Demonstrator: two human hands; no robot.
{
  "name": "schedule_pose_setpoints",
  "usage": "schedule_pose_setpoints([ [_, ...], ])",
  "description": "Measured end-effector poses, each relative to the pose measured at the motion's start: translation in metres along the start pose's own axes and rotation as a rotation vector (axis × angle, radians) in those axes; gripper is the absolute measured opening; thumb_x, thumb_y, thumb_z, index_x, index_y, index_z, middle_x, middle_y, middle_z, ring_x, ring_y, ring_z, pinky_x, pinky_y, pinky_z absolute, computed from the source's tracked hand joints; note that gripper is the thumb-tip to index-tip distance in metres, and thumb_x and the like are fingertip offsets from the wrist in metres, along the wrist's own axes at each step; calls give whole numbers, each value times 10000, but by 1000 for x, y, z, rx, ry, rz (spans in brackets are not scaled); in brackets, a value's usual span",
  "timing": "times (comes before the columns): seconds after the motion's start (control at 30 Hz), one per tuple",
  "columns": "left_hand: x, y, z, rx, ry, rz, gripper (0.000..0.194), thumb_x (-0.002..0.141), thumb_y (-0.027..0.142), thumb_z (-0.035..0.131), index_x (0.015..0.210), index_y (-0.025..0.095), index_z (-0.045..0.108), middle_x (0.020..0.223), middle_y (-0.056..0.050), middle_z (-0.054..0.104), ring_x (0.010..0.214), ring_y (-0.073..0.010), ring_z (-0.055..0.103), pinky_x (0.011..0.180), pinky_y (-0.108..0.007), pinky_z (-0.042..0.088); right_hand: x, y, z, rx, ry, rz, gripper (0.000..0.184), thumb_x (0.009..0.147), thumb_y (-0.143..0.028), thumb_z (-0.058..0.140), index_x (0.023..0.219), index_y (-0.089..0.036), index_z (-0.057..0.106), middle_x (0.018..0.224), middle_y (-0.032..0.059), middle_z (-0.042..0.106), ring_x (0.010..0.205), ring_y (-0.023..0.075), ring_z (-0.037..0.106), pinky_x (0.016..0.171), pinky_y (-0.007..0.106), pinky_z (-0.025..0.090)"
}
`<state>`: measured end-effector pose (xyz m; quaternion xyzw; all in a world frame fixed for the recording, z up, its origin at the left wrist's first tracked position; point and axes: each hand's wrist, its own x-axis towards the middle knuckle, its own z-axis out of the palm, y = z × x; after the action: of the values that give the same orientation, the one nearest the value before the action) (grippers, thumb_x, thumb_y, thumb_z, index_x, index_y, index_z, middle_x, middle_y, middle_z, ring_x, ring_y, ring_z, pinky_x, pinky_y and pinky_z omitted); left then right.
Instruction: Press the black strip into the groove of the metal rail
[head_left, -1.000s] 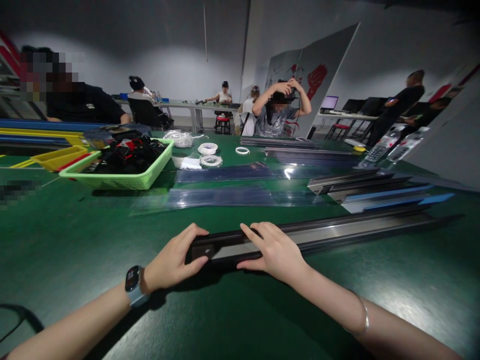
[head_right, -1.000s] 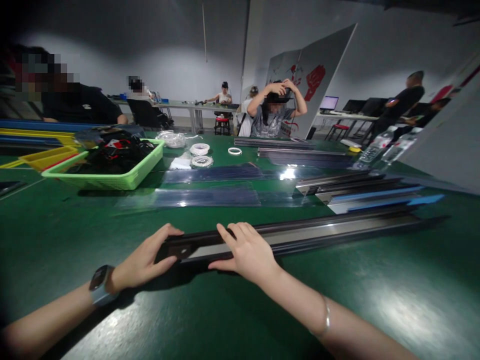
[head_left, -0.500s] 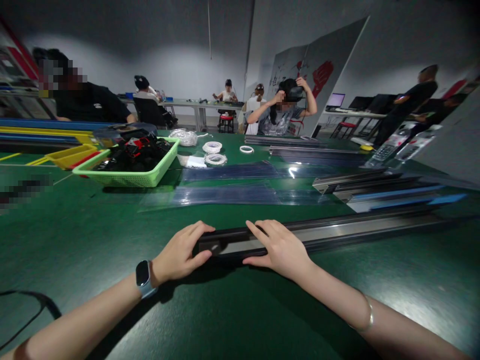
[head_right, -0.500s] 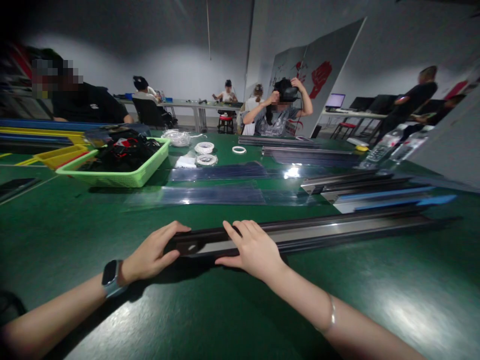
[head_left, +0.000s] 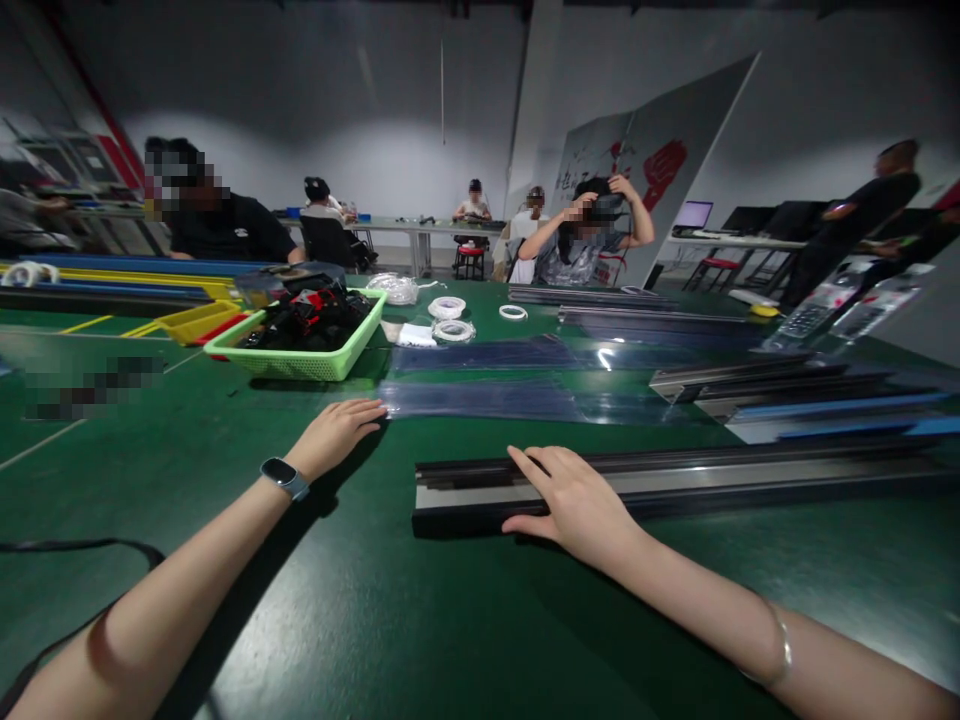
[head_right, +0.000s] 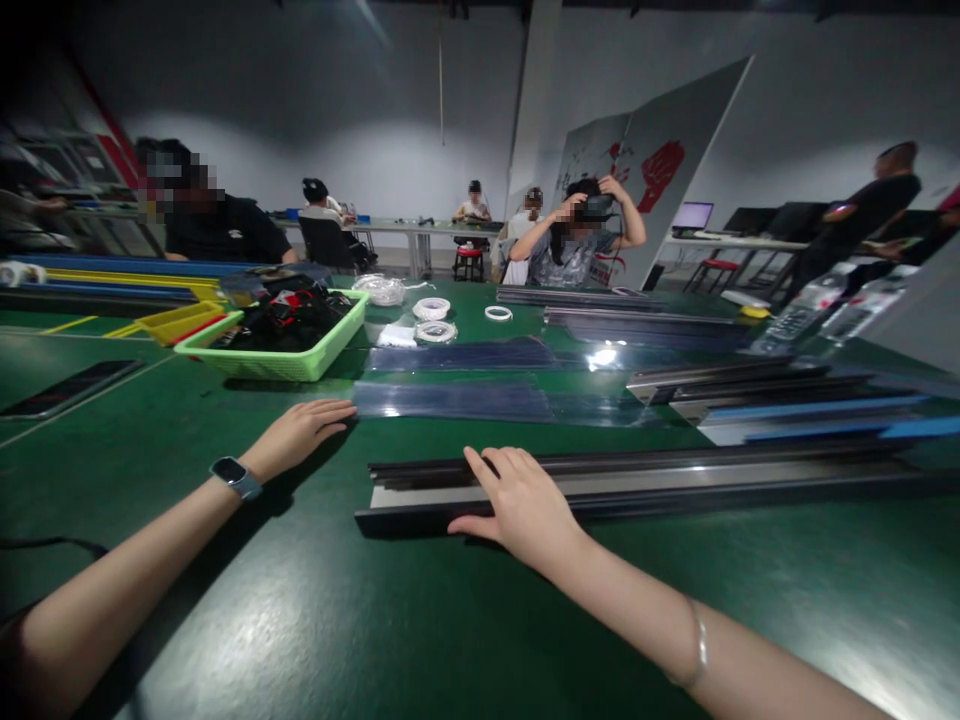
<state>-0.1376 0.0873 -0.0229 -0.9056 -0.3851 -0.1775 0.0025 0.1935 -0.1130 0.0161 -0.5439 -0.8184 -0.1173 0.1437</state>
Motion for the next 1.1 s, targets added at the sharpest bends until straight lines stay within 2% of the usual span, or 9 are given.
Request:
schedule_pose_setpoints([
  [0.13,17,-2,9,-30,-26,47,361,925,303,343,1204,213,552,1260,-38,557,1171,-187,493,1013,-369,369,21,9,-21,132,-115,-25,628,816,-639,414,1256,-203,515,1147,107,595,1021,248,554,827,403,478],
  [0.27,27,-2,9,-43,-30,92,372,924,242,307,1196,210,559,1259,-27,557,1175,-164,491,1022,-333,373,67,24,-26,81,-72,-13,626,839,-624,385,1218,-151,543,1170,140,578,1094,282,508,881,434,434],
  [0.37,25,-4,6,-18,9,70,354,918,323,374,1209,212,543,1271,-41,544,1184,-192,477,1025,-364,364,112,35,-3,83,-163,-37,712,803,-637,443,1273,-105,484,1224,187,534,1124,312,486,924,447,395],
  [0.43,21,-7,3,10,39,39,372,900,384,425,1214,216,534,1266,-51,545,1191,-215,465,1027,-392,351,140,42,21,116,-263,-84,824,728,-650,540,1323,-91,424,1327,212,439,1205,342,412,960,449,365],
  [0.53,17,-13,0,55,79,-23,382,883,426,459,1197,223,535,1236,-67,564,1157,-235,489,1002,-415,358,168,50,56,149,-302,-114,950,633,-660,627,1352,-89,384,1379,212,376,1261,336,353,1027,414,297],
  [0.7,15,-20,5,122,154,-154,480,856,509,468,1217,192,485,1217,-121,561,1125,-272,502,963,-431,369,177,62,84,211,-324,-101,944,660,-710,552,1381,-142,335,1359,164,426,1229,291,411,1010,387,323],
  [0.8,16,-20,8,149,173,-208,562,843,568,443,1230,161,462,1194,-147,564,1100,-290,519,940,-416,383,174,69,88,225,-327,-62,919,671,-730,517,1377,-169,342,1344,156,443,1215,288,422,985,387,346],
  [0.97,15,-18,5,181,159,-234,599,826,614,427,1225,169,455,1147,-136,589,1002,-281,576,867,-373,426,171,75,92,209,-331,27,967,606,-803,491,1334,-173,413,1397,202,334,1283,368,289,1011,471,270],
  [1.1,15,-15,3,212,159,-236,611,806,612,469,1241,184,437,1163,-134,578,1001,-286,575,858,-373,422,170,74,92,203,-312,61,989,592,-811,495,1339,-171,391,1269,201,454,1188,350,415,971,444,314],
])
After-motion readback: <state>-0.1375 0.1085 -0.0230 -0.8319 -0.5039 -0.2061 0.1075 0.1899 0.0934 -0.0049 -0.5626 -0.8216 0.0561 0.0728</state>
